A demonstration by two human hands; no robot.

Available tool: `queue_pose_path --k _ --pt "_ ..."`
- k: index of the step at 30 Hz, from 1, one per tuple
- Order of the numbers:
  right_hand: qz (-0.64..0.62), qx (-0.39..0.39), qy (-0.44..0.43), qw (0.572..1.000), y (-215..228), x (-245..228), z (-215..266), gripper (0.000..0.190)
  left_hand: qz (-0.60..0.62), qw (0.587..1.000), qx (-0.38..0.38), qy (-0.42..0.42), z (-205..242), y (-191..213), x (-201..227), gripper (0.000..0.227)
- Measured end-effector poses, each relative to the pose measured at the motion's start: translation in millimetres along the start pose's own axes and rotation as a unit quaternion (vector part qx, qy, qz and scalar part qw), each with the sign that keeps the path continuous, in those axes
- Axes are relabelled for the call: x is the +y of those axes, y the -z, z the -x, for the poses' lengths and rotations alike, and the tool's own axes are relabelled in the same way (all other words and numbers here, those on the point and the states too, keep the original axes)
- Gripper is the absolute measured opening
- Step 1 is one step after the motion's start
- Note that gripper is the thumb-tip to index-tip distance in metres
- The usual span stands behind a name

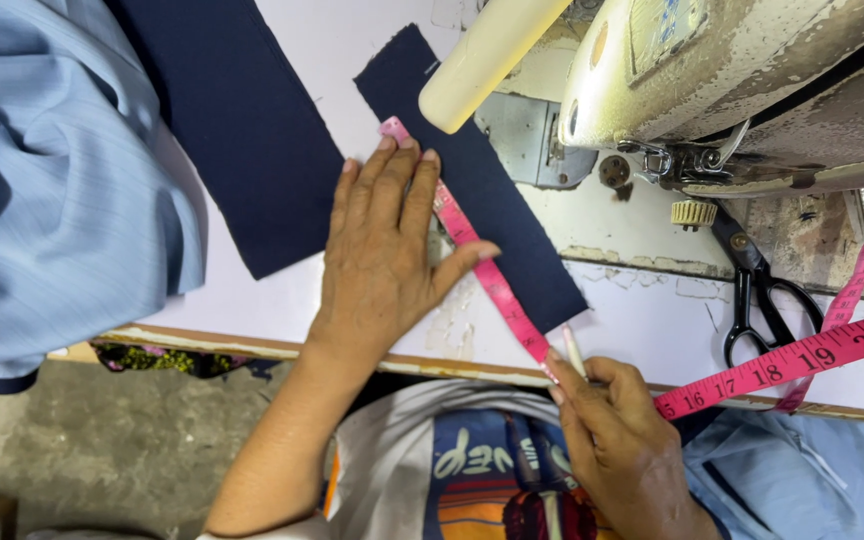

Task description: The person measures and marks a dark blue fabric piece with a pink measuring tape and white chalk, then cuts along the marked line with scissors. The person folds the cut fabric and aligns it under a sewing machine.

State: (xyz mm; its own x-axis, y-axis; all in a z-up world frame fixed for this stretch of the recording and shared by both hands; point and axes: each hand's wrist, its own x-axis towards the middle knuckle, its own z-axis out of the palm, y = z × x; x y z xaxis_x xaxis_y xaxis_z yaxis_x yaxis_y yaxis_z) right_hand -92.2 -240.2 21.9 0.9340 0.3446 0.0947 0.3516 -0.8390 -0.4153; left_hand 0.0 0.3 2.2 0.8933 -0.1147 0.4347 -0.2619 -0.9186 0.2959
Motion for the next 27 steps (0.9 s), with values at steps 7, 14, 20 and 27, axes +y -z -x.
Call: queue_pose_path --k 7,14,20,27 --pt "0.025 0.005 0.016 1.000 -1 1 1 0.036 -0.058 0.995 -0.083 0.021 2 6 10 0.116" --pt "0.029 -0.023 0.031 0.999 6 6 -1 0.038 -0.059 0.992 -0.108 0.029 2 2 11 0.117" --pt "0.032 -0.004 0.046 0.998 36 12 -19 0.039 -0.054 0.993 -0.100 0.022 2 0 9 0.118" --pt "-0.120 -0.094 0.125 0.980 50 -22 -99 0.037 -0.039 0.998 -0.030 0.025 -2 -1 6 0.089"
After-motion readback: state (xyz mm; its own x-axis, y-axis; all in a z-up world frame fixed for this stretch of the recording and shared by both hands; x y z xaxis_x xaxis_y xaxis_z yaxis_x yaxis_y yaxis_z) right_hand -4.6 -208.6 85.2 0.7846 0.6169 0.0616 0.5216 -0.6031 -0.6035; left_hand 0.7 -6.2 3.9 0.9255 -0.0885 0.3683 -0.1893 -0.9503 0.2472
